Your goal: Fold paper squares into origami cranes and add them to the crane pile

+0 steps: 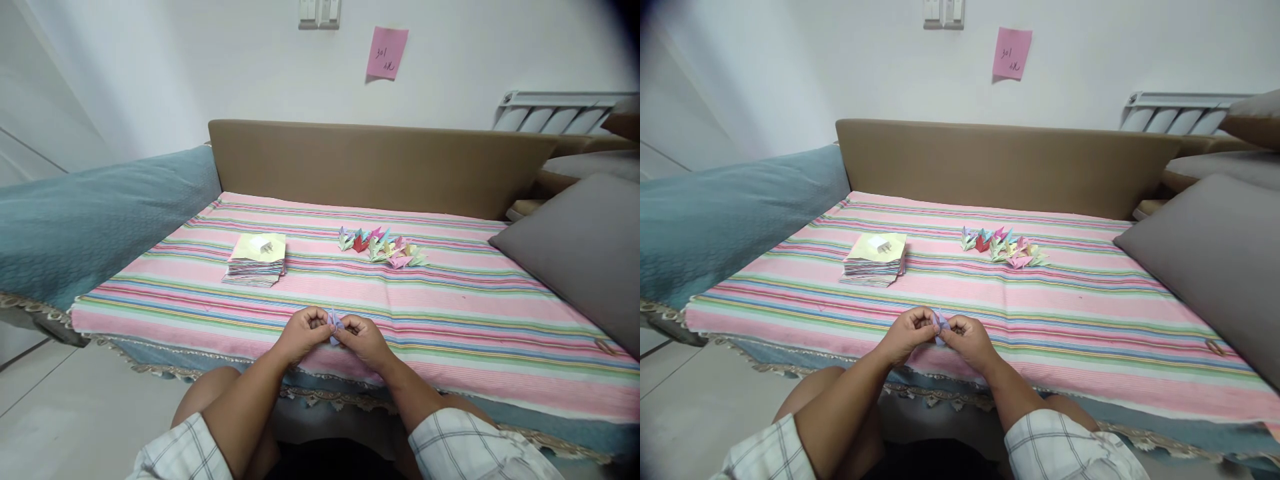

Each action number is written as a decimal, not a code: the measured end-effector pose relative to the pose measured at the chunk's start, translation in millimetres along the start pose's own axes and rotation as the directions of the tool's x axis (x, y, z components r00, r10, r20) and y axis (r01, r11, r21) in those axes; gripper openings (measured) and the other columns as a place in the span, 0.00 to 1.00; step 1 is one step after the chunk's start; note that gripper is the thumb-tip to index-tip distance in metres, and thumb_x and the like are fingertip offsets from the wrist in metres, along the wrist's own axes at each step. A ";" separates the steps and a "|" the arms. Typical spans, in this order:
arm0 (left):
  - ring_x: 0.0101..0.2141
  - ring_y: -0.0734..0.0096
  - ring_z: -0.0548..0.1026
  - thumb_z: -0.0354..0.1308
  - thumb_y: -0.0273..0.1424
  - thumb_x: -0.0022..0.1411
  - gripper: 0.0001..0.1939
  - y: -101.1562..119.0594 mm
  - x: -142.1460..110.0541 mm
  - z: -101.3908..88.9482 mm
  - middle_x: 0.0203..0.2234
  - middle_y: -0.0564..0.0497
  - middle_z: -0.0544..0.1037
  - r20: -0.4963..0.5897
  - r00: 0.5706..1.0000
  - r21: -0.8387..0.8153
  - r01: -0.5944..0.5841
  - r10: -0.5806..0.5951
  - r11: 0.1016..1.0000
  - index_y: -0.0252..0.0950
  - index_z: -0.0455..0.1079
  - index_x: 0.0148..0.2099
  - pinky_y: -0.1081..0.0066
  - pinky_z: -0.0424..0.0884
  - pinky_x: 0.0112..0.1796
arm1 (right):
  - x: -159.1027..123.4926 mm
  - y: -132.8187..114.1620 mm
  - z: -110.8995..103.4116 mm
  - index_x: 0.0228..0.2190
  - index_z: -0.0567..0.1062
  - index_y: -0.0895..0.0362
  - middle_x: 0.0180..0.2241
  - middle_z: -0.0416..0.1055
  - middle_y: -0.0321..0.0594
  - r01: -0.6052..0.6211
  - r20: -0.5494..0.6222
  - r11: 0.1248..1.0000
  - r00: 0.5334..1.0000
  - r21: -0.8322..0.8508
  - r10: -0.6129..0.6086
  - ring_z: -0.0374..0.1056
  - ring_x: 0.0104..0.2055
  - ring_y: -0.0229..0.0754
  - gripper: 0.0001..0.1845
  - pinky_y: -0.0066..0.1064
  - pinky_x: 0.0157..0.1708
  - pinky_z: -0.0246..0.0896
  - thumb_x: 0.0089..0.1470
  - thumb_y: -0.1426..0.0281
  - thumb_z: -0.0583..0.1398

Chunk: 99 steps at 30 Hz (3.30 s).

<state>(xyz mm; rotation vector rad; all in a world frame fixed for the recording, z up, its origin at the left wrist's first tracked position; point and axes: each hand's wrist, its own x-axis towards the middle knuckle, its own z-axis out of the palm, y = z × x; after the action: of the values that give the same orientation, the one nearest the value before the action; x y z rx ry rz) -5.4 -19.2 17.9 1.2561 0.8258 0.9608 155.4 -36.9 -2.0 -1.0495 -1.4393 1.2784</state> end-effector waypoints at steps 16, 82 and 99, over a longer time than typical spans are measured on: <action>0.22 0.77 0.68 0.69 0.39 0.41 0.17 0.3 1.2 -6.5 0.19 0.55 0.70 0.015 0.993 -0.117 0.114 -0.113 0.987 0.31 0.68 0.24 0.74 0.65 0.28 | 0.8 4.7 -1.1 0.24 0.72 0.58 0.21 0.69 0.33 0.029 0.019 0.997 0.999 0.070 -0.031 0.62 0.24 0.34 0.14 0.28 0.27 0.57 0.44 0.60 0.64; 0.24 0.77 0.67 0.70 0.35 0.37 0.14 -5.0 2.2 13.9 0.19 0.55 0.70 -0.164 0.986 -0.235 0.000 -0.039 0.972 0.32 0.69 0.21 0.75 0.62 0.28 | 2.0 2.7 8.2 0.22 0.69 0.57 0.18 0.63 0.30 -0.020 -0.009 0.998 1.000 0.057 0.021 0.57 0.21 0.32 0.18 0.26 0.22 0.55 0.41 0.56 0.65; 0.21 0.77 0.70 0.72 0.38 0.34 0.27 -2.9 2.6 14.0 0.23 0.55 0.73 -0.063 0.988 -0.331 0.112 -0.140 0.937 0.34 0.65 0.36 0.76 0.64 0.24 | 4.8 4.9 4.9 0.22 0.71 0.57 0.17 0.66 0.32 -0.080 -0.078 0.985 0.993 0.154 0.093 0.59 0.18 0.33 0.18 0.27 0.21 0.56 0.40 0.55 0.64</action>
<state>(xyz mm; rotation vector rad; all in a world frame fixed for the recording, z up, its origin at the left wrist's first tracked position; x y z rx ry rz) 8.7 -22.3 17.0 0.8708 0.7665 1.0058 149.7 -32.8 -6.6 -1.0614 -1.2249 1.3655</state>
